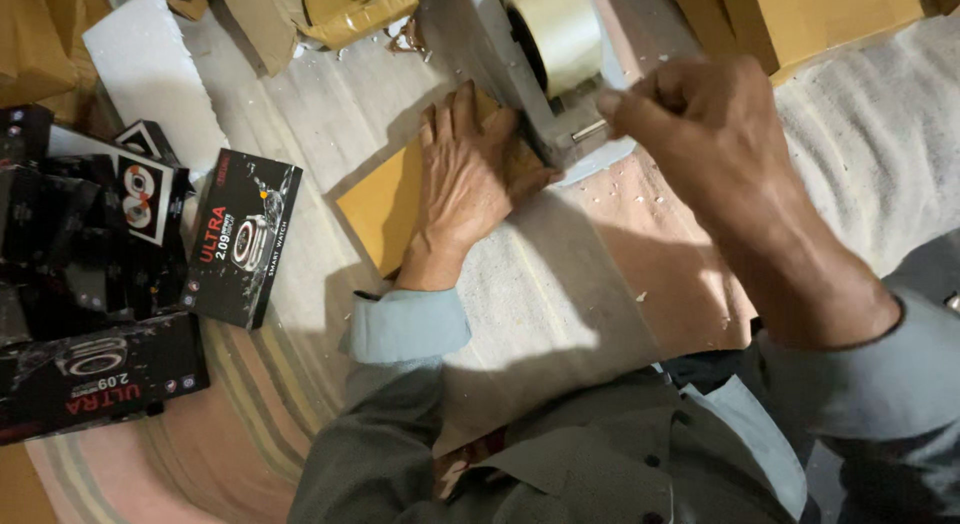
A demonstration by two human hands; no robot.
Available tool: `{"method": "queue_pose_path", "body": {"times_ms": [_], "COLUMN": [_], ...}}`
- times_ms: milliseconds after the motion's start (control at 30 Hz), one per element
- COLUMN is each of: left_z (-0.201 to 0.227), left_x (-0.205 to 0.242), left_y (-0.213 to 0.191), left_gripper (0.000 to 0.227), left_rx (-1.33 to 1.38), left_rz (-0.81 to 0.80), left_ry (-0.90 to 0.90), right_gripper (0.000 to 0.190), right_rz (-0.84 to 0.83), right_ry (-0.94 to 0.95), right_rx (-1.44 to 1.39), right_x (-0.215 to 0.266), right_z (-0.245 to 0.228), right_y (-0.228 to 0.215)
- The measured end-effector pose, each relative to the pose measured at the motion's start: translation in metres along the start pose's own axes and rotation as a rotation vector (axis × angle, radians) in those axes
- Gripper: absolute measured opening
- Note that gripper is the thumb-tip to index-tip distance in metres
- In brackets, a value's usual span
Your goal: The person unpacks smartwatch kits from retail boxes, places the watch, strap, and charger into a white tray, and then repacks them into brown shipping boxes. They seal the boxes with tape using a dispenser.
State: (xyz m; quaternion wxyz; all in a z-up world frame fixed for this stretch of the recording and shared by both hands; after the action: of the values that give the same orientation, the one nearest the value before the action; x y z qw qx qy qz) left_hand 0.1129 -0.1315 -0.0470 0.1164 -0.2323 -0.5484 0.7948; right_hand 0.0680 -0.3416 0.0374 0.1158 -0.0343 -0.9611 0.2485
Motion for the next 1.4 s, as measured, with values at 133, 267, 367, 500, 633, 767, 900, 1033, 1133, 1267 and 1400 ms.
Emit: {"method": "queue_pose_path", "body": {"times_ms": [133,267,367,500,633,767,900,1033,1133,1267,1400], "left_z": [0.001,-0.001,-0.001,0.001,-0.002,0.002,-0.005,-0.010,-0.011,-0.014,-0.020], "left_x": [-0.008,-0.008,-0.008,-0.009,-0.008,-0.010,0.004,0.018,0.026,0.038,0.065], "left_y": [0.001,0.003,0.002,-0.001,0.000,-0.004,-0.013,-0.028,-0.031,-0.036,-0.036], "left_gripper": [0.078,0.076,0.077,0.078,0.083,0.083,0.086,0.083,0.083,0.082,0.079], "left_rx": [-0.071,-0.060,-0.041,-0.042,-0.056,-0.154,-0.081,-0.062,-0.023,-0.018,0.090], "left_rz": [-0.059,-0.088,-0.084,-0.093,-0.139,-0.105,-0.164,-0.177,-0.165,-0.174,-0.239], "left_ry": [-0.015,-0.019,-0.021,-0.018,-0.064,0.003,-0.033,0.007,0.016,0.053,0.112], "right_gripper": [0.025,0.022,0.024,0.028,0.026,0.021,0.024,0.025,0.024,0.021,0.026], "right_rz": [-0.004,-0.047,-0.062,-0.047,-0.067,-0.099,-0.189,-0.159,-0.222,-0.519,-0.853], "right_ry": [0.070,0.008,-0.004,0.029,0.035,0.139,0.154,0.155,0.140,0.041,-0.113], "right_rx": [-0.227,-0.647,-0.747,-0.722,-0.611,-0.475,-0.541,-0.273,-0.254,-0.295,-0.438], "right_x": [0.015,0.016,0.012,0.002,-0.013,-0.024,-0.021,-0.015,-0.008,0.008,0.036], "right_z": [0.030,0.055,0.073,0.091,0.096,0.101,0.093,0.083,0.076,0.062,0.049], "right_y": [0.007,0.025,0.032,0.044,0.057,0.058,0.064,0.062,0.060,0.065,0.082]}}
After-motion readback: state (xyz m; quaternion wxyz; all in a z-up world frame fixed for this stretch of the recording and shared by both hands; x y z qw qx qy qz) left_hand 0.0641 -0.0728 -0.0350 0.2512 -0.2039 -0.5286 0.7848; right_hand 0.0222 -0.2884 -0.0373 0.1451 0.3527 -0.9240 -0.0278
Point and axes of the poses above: each hand's wrist, its own x-axis away from the middle knuckle, its own y-axis out of the palm, z = x × y, the point moved 7 cm from there along -x, towards the middle knuckle, and after that the axes turned 2 degrees about -x, right-handed, at the moved point
